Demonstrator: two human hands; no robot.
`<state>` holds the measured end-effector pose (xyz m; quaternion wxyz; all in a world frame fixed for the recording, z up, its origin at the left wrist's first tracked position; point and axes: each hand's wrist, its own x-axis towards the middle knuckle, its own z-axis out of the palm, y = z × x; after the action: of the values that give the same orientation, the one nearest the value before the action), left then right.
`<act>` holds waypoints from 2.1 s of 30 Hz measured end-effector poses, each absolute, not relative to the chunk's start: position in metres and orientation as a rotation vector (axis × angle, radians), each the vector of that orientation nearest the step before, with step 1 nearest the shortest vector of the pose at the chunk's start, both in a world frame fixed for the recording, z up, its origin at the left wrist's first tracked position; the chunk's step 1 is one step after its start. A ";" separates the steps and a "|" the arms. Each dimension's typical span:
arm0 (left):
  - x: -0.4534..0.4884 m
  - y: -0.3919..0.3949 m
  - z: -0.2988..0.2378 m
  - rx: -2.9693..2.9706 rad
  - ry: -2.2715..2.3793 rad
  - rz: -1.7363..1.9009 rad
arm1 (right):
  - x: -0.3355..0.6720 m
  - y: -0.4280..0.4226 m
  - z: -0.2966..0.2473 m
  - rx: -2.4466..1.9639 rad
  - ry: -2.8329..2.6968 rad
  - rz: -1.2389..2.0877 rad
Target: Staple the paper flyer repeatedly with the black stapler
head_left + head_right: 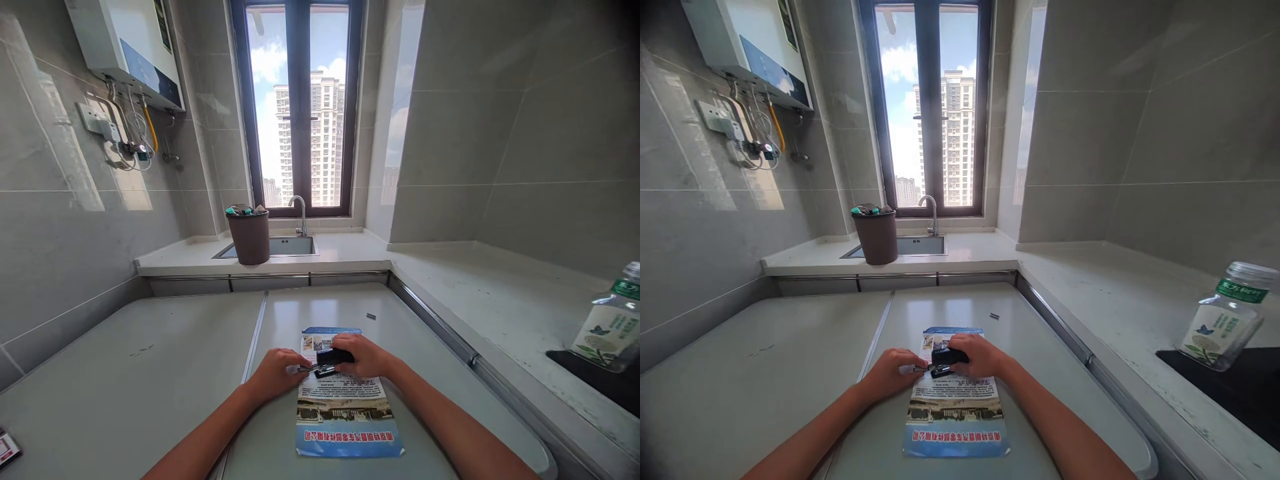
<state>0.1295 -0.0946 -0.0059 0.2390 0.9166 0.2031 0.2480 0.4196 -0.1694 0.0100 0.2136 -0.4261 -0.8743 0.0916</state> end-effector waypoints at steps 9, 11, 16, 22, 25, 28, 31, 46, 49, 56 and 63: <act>0.131 -0.091 -0.013 2.522 0.519 0.703 | 0.424 -0.166 0.005 -1.174 -2.398 0.255; 0.130 -0.092 -0.013 2.542 0.528 0.696 | 0.424 -0.165 0.004 -1.172 -2.393 0.268; 0.130 -0.094 -0.009 2.574 0.514 0.667 | 0.425 -0.165 0.005 -1.151 -2.367 0.310; 0.130 -0.094 -0.006 2.647 0.472 0.648 | 0.436 -0.163 0.008 -1.156 -2.305 0.319; 0.129 -0.092 -0.006 2.637 0.451 0.688 | 0.446 -0.163 0.010 -1.147 -2.272 0.363; 0.129 -0.092 -0.003 2.618 0.409 0.689 | 0.451 -0.164 0.012 -1.123 -2.261 0.428; 0.128 -0.094 0.001 2.651 0.314 0.640 | 0.448 -0.164 0.012 -1.100 -2.264 0.456; 0.130 -0.091 0.000 2.732 0.209 0.678 | 0.445 -0.166 0.017 -1.080 -2.245 0.533; 0.131 -0.090 -0.002 2.783 0.157 0.780 | 0.440 -0.167 0.017 -1.066 -2.270 0.508; 0.134 -0.092 -0.011 2.658 0.381 0.912 | 0.398 -0.167 0.005 -0.964 -2.274 0.396; 0.134 -0.098 -0.005 2.752 0.325 0.670 | 0.377 -0.171 0.002 -0.864 -2.393 0.423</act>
<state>0.1339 -0.0982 -0.0050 0.1448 0.9551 0.1128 0.2327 0.3769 -0.1711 0.0018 0.2777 -0.3219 -0.8914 0.1574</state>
